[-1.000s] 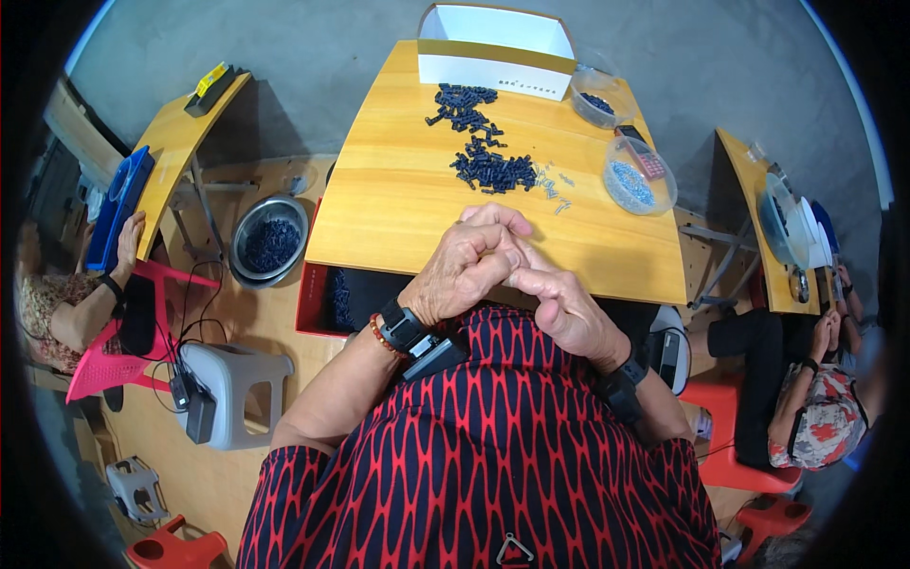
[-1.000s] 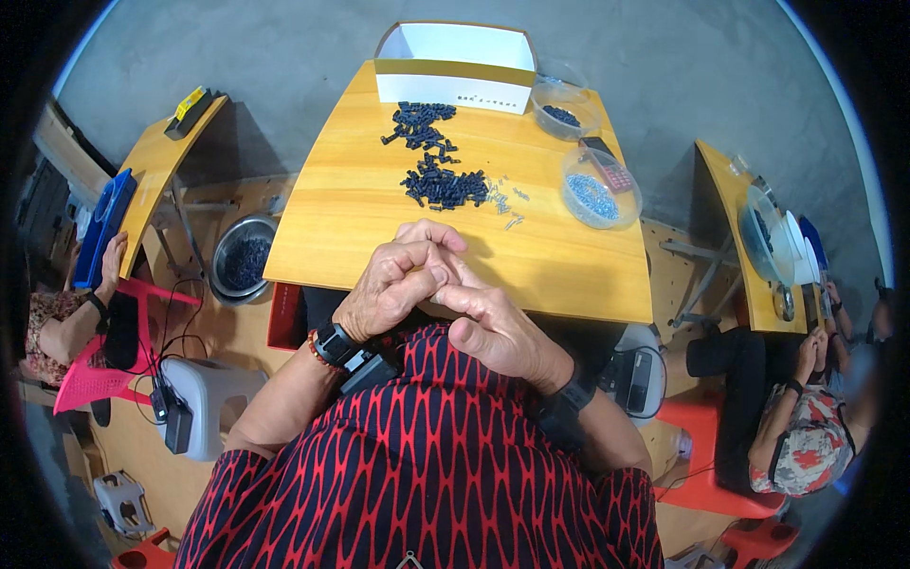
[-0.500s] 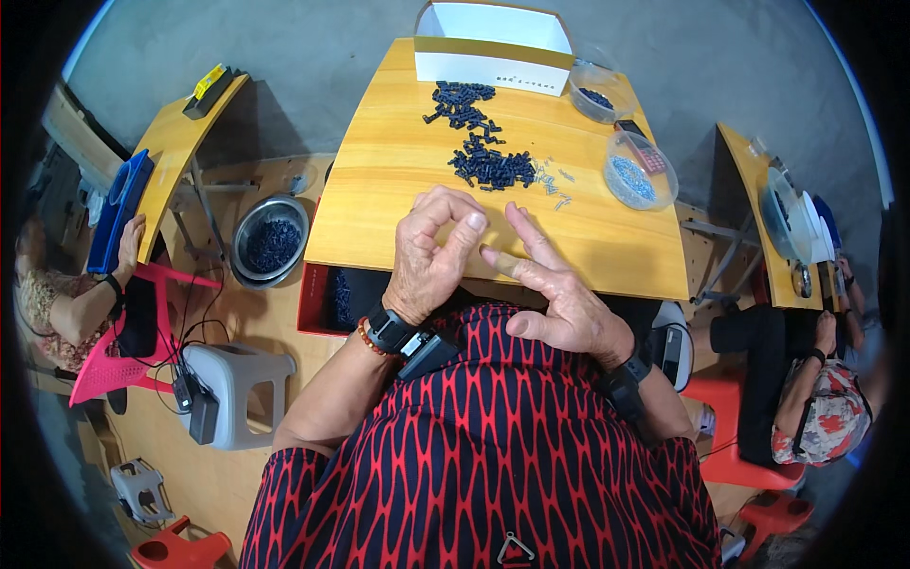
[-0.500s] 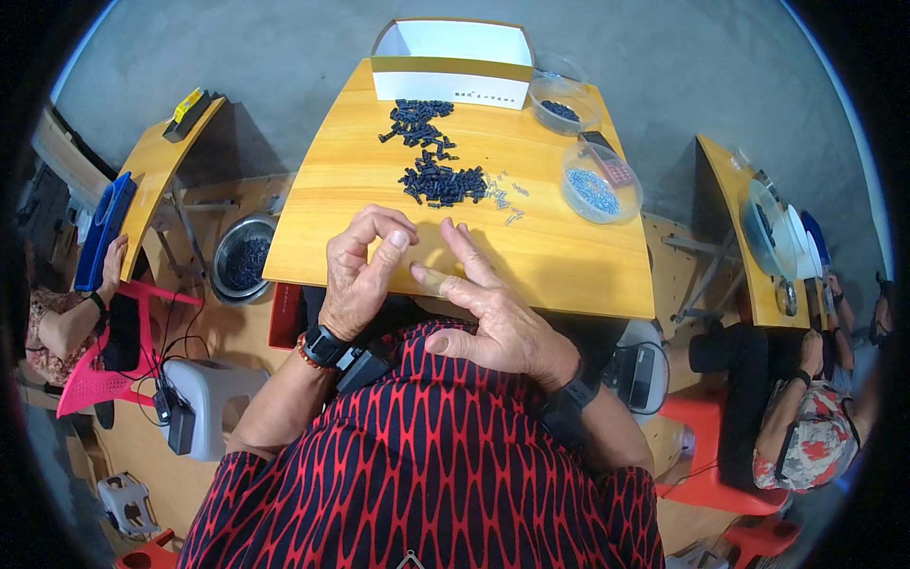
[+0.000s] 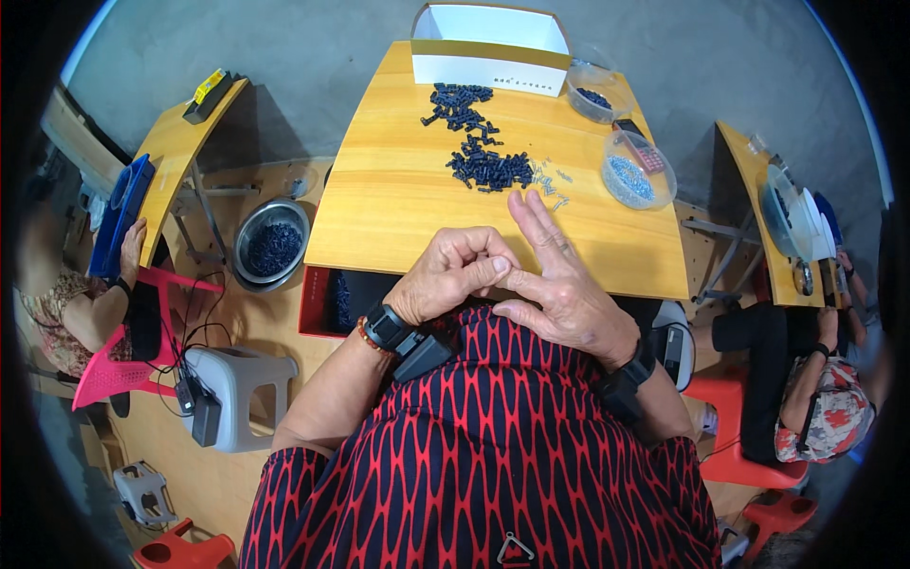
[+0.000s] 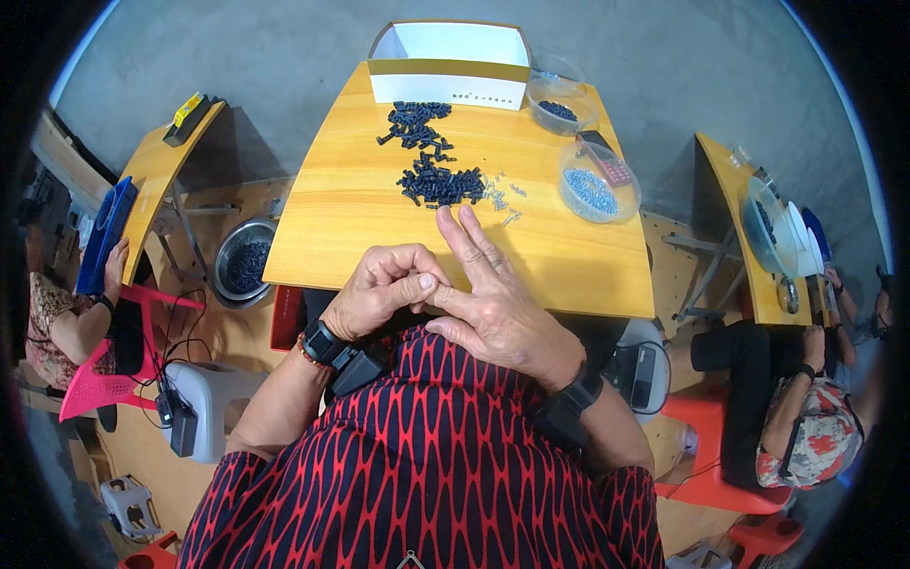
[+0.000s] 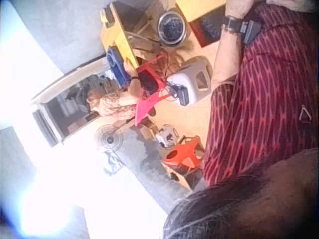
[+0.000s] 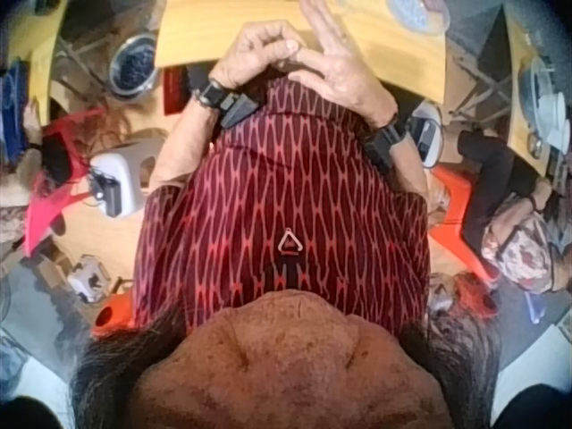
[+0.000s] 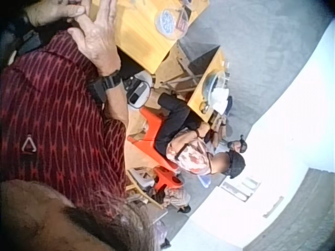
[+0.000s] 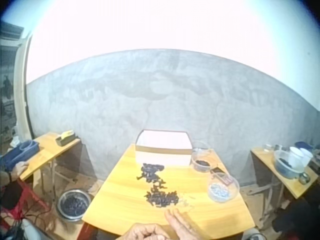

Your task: Assembling small plastic components by inserting blue plastic pieces into larger black components.

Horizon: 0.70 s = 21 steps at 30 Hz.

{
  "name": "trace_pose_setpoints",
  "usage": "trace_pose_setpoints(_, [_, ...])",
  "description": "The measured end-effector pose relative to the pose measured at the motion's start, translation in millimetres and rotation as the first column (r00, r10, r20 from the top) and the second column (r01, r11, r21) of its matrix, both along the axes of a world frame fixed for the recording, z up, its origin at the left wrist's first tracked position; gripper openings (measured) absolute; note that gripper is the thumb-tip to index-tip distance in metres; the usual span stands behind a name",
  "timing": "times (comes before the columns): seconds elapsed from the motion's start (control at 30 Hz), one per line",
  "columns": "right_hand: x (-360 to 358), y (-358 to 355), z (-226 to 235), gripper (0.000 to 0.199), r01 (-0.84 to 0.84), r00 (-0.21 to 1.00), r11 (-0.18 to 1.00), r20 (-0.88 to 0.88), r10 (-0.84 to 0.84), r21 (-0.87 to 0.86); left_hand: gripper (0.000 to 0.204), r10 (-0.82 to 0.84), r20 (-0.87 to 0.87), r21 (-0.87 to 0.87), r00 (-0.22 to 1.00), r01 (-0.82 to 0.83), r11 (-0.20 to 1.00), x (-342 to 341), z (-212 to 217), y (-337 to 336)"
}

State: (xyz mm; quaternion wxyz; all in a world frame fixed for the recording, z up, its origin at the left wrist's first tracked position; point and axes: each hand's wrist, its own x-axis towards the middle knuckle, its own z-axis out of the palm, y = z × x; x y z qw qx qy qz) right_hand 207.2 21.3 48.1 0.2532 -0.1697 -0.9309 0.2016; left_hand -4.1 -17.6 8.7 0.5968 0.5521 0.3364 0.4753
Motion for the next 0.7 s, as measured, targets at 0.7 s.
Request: trace_pose_setpoints(0.7, [1.8, 0.8, -14.7, 0.043, -0.108, 0.983, 0.875, -0.181, 0.023, -0.471, 0.034, 0.134, -0.120, 0.213, 0.984, -0.107, 0.971, 8.3, 10.7, -6.6])
